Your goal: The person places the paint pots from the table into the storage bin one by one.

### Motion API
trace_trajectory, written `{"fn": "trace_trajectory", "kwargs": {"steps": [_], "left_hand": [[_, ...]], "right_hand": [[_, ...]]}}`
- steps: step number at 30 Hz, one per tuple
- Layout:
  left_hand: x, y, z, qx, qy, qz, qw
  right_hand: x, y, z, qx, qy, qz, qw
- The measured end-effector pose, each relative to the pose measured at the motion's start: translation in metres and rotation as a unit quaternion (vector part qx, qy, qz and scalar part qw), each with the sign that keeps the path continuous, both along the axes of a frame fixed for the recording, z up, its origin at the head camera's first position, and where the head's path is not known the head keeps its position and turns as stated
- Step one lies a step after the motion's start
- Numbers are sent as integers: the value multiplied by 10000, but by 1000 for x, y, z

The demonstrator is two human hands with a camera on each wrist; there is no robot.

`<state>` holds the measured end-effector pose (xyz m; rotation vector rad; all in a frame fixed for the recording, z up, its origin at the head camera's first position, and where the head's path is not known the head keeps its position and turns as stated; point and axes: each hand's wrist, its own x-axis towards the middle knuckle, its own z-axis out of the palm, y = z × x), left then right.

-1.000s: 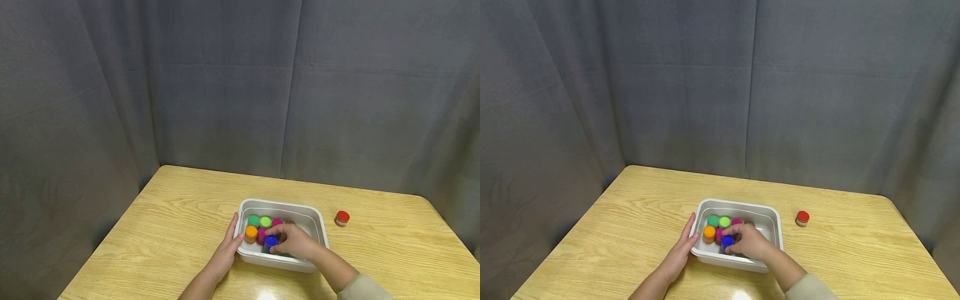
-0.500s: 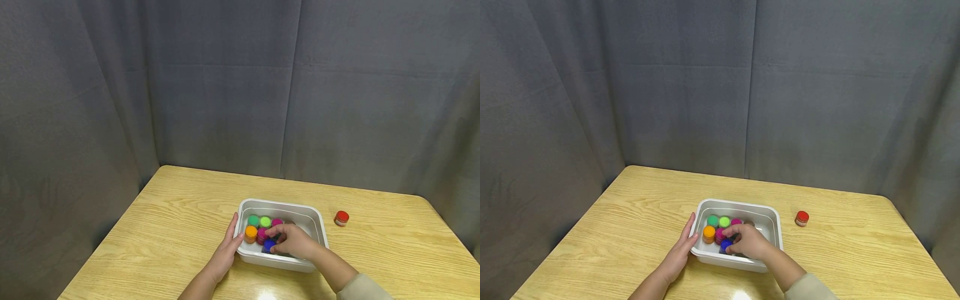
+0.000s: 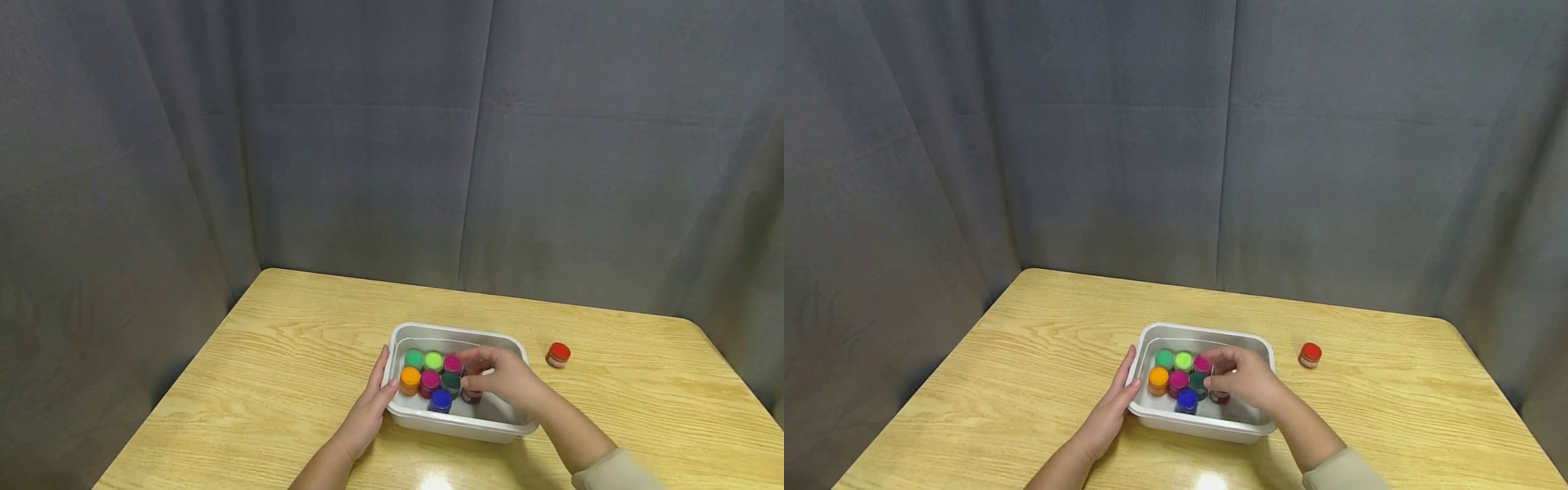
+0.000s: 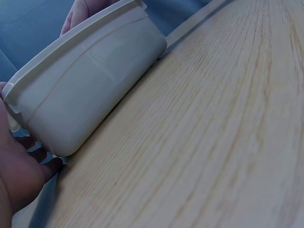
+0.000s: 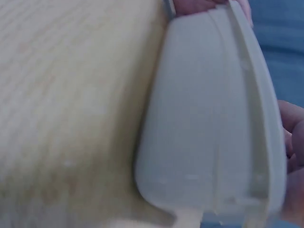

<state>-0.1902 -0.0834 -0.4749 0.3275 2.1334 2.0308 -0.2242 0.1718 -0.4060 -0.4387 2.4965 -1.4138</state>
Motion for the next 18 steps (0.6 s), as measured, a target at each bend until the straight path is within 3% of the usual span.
{"fn": "trace_trajectory", "kwargs": {"steps": [9, 18], "left_hand": [[-2, 0, -3, 34, -65, -14, 10000], [0, 1, 0, 3, 2, -26, 10000]], "right_hand": [[-2, 34, 19, 122, -76, -855, 9962], [-13, 76, 12, 183, 254, -1493, 9883]]}}
